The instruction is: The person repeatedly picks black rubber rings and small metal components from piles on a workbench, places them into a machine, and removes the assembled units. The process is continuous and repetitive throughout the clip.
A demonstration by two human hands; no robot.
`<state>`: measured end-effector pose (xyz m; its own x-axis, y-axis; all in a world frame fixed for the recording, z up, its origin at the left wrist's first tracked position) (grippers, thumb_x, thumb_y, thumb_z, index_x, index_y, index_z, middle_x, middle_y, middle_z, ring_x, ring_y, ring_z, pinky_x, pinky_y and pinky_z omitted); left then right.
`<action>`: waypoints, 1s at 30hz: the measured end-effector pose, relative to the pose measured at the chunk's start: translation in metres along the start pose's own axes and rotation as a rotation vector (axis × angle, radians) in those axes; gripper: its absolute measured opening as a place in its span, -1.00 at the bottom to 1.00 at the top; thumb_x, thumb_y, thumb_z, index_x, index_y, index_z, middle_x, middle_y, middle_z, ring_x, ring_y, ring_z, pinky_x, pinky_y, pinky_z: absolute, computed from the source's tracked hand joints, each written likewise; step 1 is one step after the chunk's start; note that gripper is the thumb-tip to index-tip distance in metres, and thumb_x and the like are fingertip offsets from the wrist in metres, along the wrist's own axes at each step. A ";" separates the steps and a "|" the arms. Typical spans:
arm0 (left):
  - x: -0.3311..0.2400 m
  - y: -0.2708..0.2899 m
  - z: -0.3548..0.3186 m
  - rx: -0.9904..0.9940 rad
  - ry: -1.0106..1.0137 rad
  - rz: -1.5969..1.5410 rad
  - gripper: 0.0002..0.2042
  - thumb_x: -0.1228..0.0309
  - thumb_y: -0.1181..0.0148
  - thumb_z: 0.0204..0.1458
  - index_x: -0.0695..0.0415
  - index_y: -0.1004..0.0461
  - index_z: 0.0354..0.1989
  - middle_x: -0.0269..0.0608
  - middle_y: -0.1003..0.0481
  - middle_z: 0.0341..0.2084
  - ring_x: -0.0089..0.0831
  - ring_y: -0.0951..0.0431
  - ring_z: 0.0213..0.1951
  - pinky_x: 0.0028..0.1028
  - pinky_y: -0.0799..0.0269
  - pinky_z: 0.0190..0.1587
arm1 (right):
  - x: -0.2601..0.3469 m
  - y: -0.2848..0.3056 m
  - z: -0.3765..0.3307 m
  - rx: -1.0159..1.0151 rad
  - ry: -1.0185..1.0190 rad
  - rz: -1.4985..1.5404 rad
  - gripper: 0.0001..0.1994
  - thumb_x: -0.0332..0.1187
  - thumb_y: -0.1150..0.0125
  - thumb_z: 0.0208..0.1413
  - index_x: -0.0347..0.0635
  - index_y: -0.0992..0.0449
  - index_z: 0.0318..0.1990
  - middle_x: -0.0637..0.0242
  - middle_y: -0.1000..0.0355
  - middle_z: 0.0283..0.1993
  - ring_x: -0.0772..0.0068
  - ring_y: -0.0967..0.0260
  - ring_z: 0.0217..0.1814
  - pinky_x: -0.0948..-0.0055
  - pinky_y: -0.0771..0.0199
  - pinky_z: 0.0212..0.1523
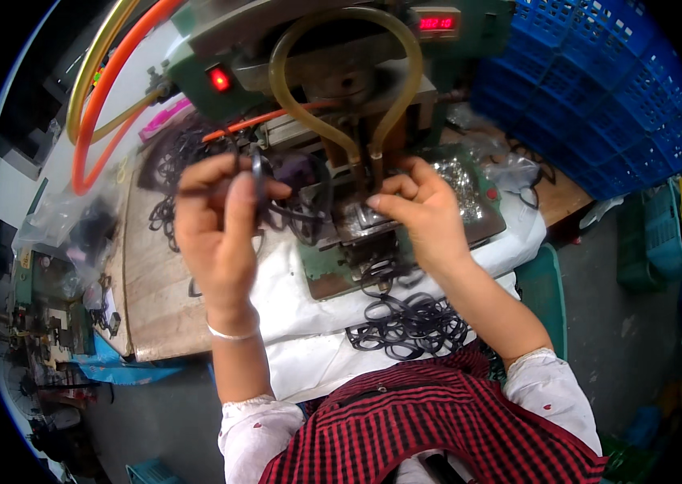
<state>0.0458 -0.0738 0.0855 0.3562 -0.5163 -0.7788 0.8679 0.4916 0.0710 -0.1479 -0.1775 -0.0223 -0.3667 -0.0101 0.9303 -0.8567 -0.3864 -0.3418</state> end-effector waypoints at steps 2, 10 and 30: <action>0.004 0.000 0.002 -0.004 0.078 -0.119 -0.79 0.43 0.03 0.32 0.29 -0.36 0.00 -0.14 -0.54 -0.50 -0.62 -0.45 -0.54 -0.68 -0.29 -0.50 | 0.003 0.000 -0.013 -0.078 -0.019 0.003 -0.49 -0.60 -0.25 0.07 -0.44 -0.29 0.21 0.21 -0.54 -0.12 0.51 -0.45 -0.04 0.54 -0.40 0.05; 0.034 -0.119 -0.126 0.623 1.095 -0.715 -0.73 0.28 0.12 0.37 0.25 -0.34 -0.01 0.00 -0.50 -0.70 -0.51 -0.32 -0.84 -0.61 -0.16 -0.79 | 0.000 0.113 -0.010 -0.377 0.329 -1.556 -0.77 -0.39 -0.30 -0.03 -0.21 -0.61 -0.18 0.08 -0.45 0.16 0.00 -0.20 0.39 0.05 -0.29 0.28; 0.089 -0.108 -0.143 0.323 0.910 -0.680 -0.74 0.27 0.10 0.37 0.23 -0.38 -0.02 -0.06 -0.59 -0.31 -0.50 -0.55 -0.40 -0.54 -0.44 -0.42 | -0.010 0.156 -0.003 -0.427 0.336 -1.046 -0.86 -0.45 -0.25 0.07 -0.25 -0.65 -0.23 0.17 -0.58 -0.25 0.23 -0.51 -0.21 0.36 -0.47 -0.11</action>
<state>-0.0657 -0.0730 -0.0805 -0.4776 0.1502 -0.8657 0.8778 0.0403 -0.4773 -0.2786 -0.2352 -0.0856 0.5638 0.3969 0.7243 -0.8259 0.2779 0.4906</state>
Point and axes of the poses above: each hand's wrist, its own z-axis towards the middle knuckle, its own y-axis out of the back of the hand, x = y × z, the point moved 10 cm from there along z, towards the middle knuckle
